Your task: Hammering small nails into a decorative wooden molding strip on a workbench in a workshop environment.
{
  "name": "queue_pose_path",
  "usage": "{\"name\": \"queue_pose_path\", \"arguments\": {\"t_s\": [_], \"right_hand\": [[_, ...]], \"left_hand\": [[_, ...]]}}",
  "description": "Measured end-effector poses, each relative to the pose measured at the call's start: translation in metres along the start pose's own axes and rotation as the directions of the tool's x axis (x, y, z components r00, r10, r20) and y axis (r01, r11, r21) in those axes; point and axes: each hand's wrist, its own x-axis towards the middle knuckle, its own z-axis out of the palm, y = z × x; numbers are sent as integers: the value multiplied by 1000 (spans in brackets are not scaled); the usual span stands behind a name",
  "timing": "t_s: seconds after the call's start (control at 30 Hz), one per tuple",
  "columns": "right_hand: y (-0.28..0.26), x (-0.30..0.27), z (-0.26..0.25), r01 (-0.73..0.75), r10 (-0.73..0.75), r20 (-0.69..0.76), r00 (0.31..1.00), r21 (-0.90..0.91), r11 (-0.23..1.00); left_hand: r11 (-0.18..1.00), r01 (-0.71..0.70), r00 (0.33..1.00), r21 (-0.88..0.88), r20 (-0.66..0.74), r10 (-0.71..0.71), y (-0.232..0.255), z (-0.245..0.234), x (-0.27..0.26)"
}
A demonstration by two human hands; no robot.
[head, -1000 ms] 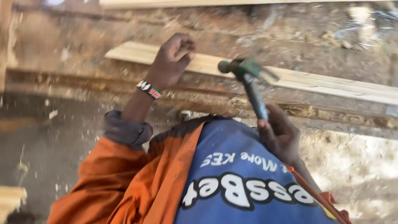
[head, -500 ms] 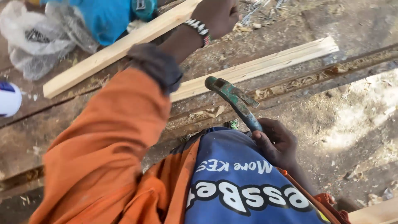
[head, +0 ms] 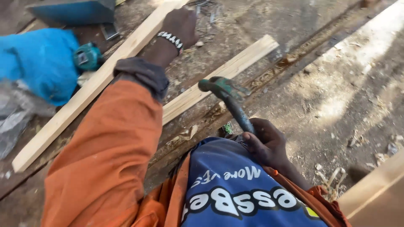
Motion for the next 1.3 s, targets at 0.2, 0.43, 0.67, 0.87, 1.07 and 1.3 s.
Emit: {"name": "queue_pose_path", "arguments": {"t_s": [0.2,0.43,0.67,0.87,1.07,1.3], "right_hand": [[-17,0,19,-1,-4,-27,1000,-183,983],[-34,8,56,143,-135,192,972,-27,989],[-50,27,92,46,-81,339,937,108,993],[-65,46,136,12,-108,525,844,183,983],[-68,58,161,-37,-74,657,750,153,988],[-80,62,170,10,-7,729,684,0,1000]], "left_hand": [[902,8,884,-432,-418,-208,-18,12,-29],[778,-68,823,-625,-476,-310,-52,-64,-195],[539,-81,708,-839,-429,-561,-38,-90,-389],[433,187,605,-882,-244,-758,-24,-23,-479],[585,354,647,-730,-260,-717,-18,-4,-482],[564,401,662,-722,-197,-723,-18,-8,-479]]}}
